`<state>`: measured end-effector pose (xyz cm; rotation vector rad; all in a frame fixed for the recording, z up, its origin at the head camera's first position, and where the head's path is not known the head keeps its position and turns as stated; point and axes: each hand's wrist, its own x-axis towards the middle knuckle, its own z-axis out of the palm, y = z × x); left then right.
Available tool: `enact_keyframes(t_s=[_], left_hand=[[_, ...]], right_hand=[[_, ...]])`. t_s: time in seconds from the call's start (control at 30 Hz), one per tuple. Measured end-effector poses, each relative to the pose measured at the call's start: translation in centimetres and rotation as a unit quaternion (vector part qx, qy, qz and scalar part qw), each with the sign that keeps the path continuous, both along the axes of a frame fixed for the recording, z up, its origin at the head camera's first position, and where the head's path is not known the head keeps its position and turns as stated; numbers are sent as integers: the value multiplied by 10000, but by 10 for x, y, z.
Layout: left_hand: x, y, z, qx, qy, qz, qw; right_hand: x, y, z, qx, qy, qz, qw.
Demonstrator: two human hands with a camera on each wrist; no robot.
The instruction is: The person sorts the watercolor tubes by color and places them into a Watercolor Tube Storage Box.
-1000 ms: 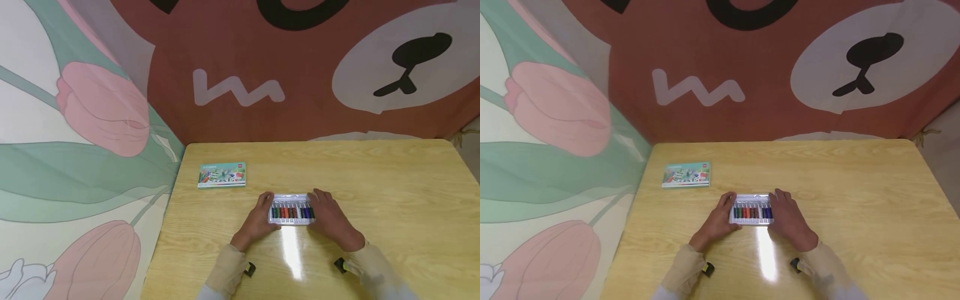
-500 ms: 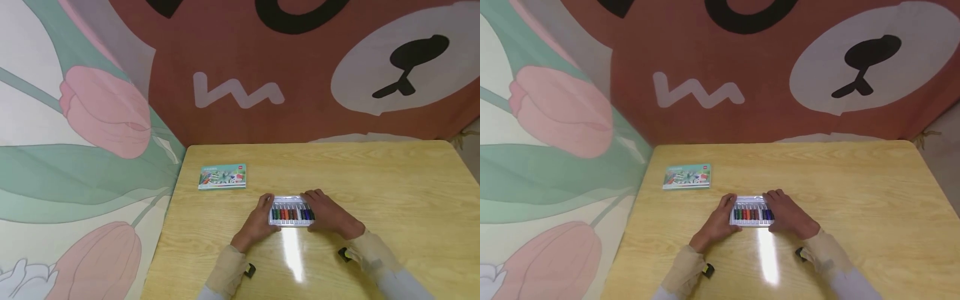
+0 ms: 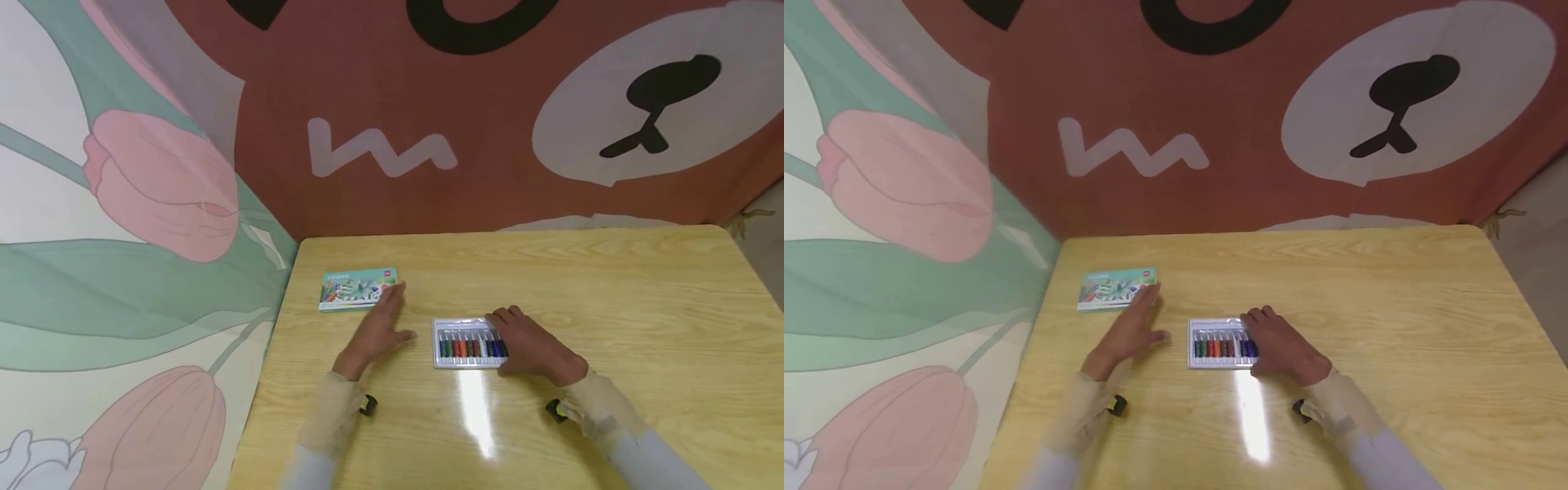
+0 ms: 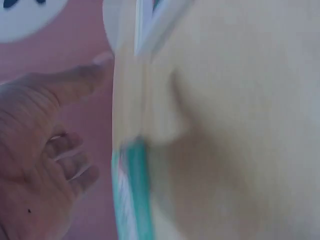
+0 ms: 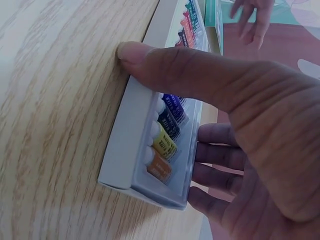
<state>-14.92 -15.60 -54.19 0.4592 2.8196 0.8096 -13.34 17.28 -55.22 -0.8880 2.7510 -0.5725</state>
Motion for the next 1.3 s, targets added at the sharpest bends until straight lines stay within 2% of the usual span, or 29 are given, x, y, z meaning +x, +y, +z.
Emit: enact_keyframes(t_s=[0.13, 0.23, 0.3, 0.43, 0.5, 0.57, 0.83, 1.0, 1.1, 1.3], left_hand=[[-33, -44, 18, -734, 558, 263, 9954], [-52, -72, 26, -1361, 584, 194, 9888], [-63, -85, 26, -1748, 470, 62, 9835], [-79, -100, 25, -2093, -212, -204, 9774], [-83, -104, 24, -2110, -613, -294, 9751], [-85, -104, 25, -2093, -869, -312, 9735], [-89, -106, 21, -2202, -1077, -271, 9691], [-91, -108, 18, -2259, -1335, -271, 9646], [-92, -108, 17, -2362, -1342, -315, 9619], [-93, -106, 18, -2471, -1025, -600, 9617]], right_hand=[[0, 2, 0, -17, 19, -31, 10000], [0, 3, -1, 3, -10, -29, 10000], [1, 4, -2, 12, 8, -16, 10000], [2, 4, -4, -2, -24, -33, 10000], [2, 4, -5, 17, -74, -62, 10000], [2, 4, -5, 2, -141, -106, 9998], [2, 3, -5, 43, -362, -172, 9992], [3, 1, -5, 144, -283, -149, 9994], [3, 0, -4, 165, -257, -132, 9994], [4, 2, 0, 44, -383, -360, 9986]])
